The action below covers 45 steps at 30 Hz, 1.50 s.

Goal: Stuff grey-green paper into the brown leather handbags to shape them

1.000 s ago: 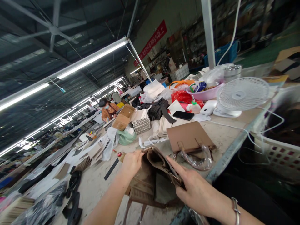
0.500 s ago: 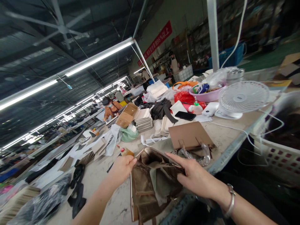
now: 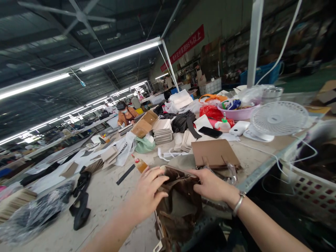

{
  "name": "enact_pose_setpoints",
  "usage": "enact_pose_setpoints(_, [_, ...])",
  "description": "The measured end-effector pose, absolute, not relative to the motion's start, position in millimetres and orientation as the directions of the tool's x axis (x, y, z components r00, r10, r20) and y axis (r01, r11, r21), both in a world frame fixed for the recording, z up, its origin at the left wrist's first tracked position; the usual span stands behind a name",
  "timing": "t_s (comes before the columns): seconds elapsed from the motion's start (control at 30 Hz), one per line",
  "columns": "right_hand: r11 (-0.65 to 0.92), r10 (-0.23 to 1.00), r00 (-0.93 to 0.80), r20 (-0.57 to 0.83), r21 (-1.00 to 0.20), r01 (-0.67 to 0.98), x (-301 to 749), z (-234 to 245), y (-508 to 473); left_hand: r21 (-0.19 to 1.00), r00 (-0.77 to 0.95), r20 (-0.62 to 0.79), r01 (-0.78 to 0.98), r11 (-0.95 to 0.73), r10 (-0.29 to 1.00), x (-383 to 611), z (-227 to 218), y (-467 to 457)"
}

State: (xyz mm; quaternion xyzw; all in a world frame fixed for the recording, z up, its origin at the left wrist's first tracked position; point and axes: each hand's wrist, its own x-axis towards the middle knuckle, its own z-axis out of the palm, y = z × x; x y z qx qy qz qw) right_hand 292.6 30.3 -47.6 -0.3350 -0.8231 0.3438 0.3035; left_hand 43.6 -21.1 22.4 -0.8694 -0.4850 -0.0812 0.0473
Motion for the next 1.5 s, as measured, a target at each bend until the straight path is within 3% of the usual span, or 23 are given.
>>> enact_pose_setpoints(0.17, [0.609,0.783,-0.508,0.359,-0.607,0.511,289,-53,27,0.004,0.606,0.162,0.789,-0.614,0.779,61,6,2])
enact_pose_setpoints(0.27, [0.675,0.736,-0.469,0.488,-0.478,0.562,288,-59,19,0.019,0.646,0.109,0.759,-0.651,0.756,59,2,12])
enact_pose_setpoints(0.4, [0.744,0.653,-0.505,0.564,-0.355,0.566,283,-64,12,0.11,0.65,0.17,0.735,-0.669,0.741,50,4,9])
enact_pose_setpoints(0.7, [0.749,0.662,-0.547,0.513,-0.489,0.447,276,-60,16,0.266,0.652,0.248,0.665,-0.698,0.716,43,9,17])
enact_pose_setpoints(0.8, [0.749,0.659,-0.564,0.498,-0.505,0.429,276,-59,17,0.176,0.638,0.264,0.706,-0.686,0.724,47,11,22])
enact_pose_setpoints(1.0, [0.748,0.655,-0.58,0.484,-0.523,0.409,278,-58,17,-0.099,0.723,0.13,0.691,-0.716,0.679,61,13,27])
enact_pose_setpoints(1.1, [0.724,0.679,-0.561,0.473,-0.559,0.404,284,-61,18,-0.049,0.758,0.041,0.653,-0.756,0.652,61,12,29])
enact_pose_setpoints(1.2, [0.72,0.684,-0.525,0.507,-0.587,0.37,288,-68,21,0.051,0.673,-0.079,0.74,-0.671,0.736,57,12,29])
enact_pose_setpoints(1.33, [0.751,0.648,-0.521,0.555,-0.578,0.319,288,-73,25,-0.041,0.473,-0.204,0.871,-0.49,0.857,59,13,33])
enact_pose_setpoints(1.5, [0.747,0.65,-0.545,0.53,-0.579,0.328,287,-72,25,-0.127,0.405,-0.265,0.885,-0.448,0.875,79,16,38])
